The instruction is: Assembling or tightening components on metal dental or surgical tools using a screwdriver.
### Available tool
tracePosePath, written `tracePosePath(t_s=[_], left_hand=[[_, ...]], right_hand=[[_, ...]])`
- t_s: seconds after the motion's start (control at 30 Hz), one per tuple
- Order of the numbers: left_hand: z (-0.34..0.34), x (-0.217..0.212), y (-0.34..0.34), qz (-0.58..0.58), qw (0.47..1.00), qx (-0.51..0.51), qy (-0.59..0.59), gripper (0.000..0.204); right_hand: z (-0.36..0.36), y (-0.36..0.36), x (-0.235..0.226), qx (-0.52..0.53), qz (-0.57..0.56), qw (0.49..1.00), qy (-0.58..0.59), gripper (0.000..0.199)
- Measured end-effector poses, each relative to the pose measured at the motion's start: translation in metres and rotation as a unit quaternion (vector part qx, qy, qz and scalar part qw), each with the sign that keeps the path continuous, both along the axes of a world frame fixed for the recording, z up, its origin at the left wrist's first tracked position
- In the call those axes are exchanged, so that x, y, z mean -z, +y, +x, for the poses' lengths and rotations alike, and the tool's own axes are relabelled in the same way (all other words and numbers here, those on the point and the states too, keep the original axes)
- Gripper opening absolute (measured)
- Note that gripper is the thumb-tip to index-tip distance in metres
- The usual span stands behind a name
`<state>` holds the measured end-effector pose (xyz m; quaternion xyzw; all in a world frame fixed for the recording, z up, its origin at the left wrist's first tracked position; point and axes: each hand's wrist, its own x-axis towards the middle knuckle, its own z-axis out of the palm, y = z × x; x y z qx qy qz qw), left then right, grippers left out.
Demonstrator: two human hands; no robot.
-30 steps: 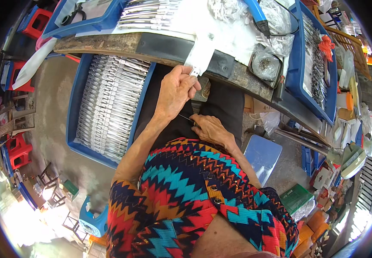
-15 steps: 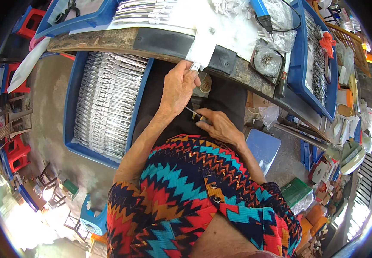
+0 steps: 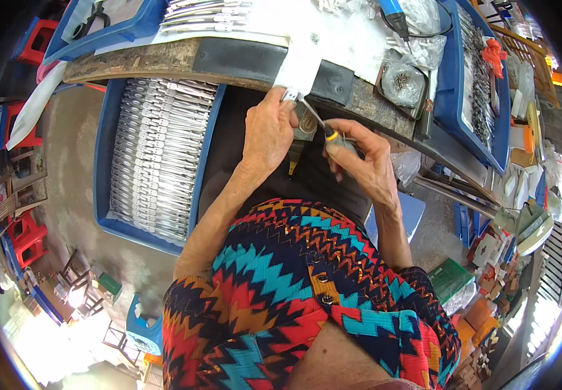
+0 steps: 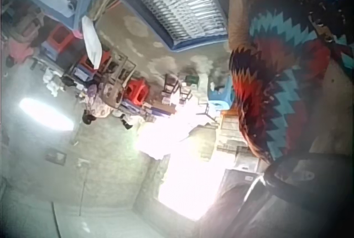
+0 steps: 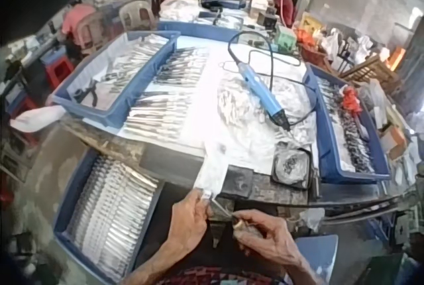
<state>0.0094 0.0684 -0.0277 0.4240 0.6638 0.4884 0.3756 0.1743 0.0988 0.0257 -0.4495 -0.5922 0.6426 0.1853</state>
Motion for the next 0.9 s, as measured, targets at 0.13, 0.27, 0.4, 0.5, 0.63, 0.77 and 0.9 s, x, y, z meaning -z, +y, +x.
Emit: tracePosePath(t_s=[0.13,0.27,0.4,0.5,0.63,0.77,0.9], left_hand=[[0.002,0.004,-0.001,0.014,0.999,-0.017,0.041,0.017],[0.004,0.0,-0.001,0.017,0.999,-0.016,0.034,0.015],[0.004,-0.001,-0.002,0.021,0.998,-0.019,0.05,0.016],[0.005,0.001,-0.002,0.028,0.997,-0.022,0.067,0.015],[0.006,0.007,-0.002,0.047,0.991,-0.03,0.12,0.014],[0.007,0.004,-0.002,0.042,0.982,-0.007,0.183,0.016],[0.01,0.002,-0.002,0.052,0.976,-0.014,0.21,0.016]], right_hand=[[-0.005,0.003,0.003,-0.014,0.008,0.999,-0.032,0.028],[-0.004,0.003,0.018,-0.029,0.166,0.985,-0.036,0.028],[-0.007,0.005,0.015,-0.033,0.151,0.987,-0.042,0.028],[-0.007,0.006,0.014,-0.036,0.162,0.985,-0.05,0.028],[-0.009,0.008,0.007,-0.049,0.175,0.98,-0.079,0.028],[-0.009,0.012,0.003,-0.073,0.239,0.963,-0.099,0.027],[-0.012,0.011,-0.005,-0.123,0.414,0.889,-0.155,0.032]])
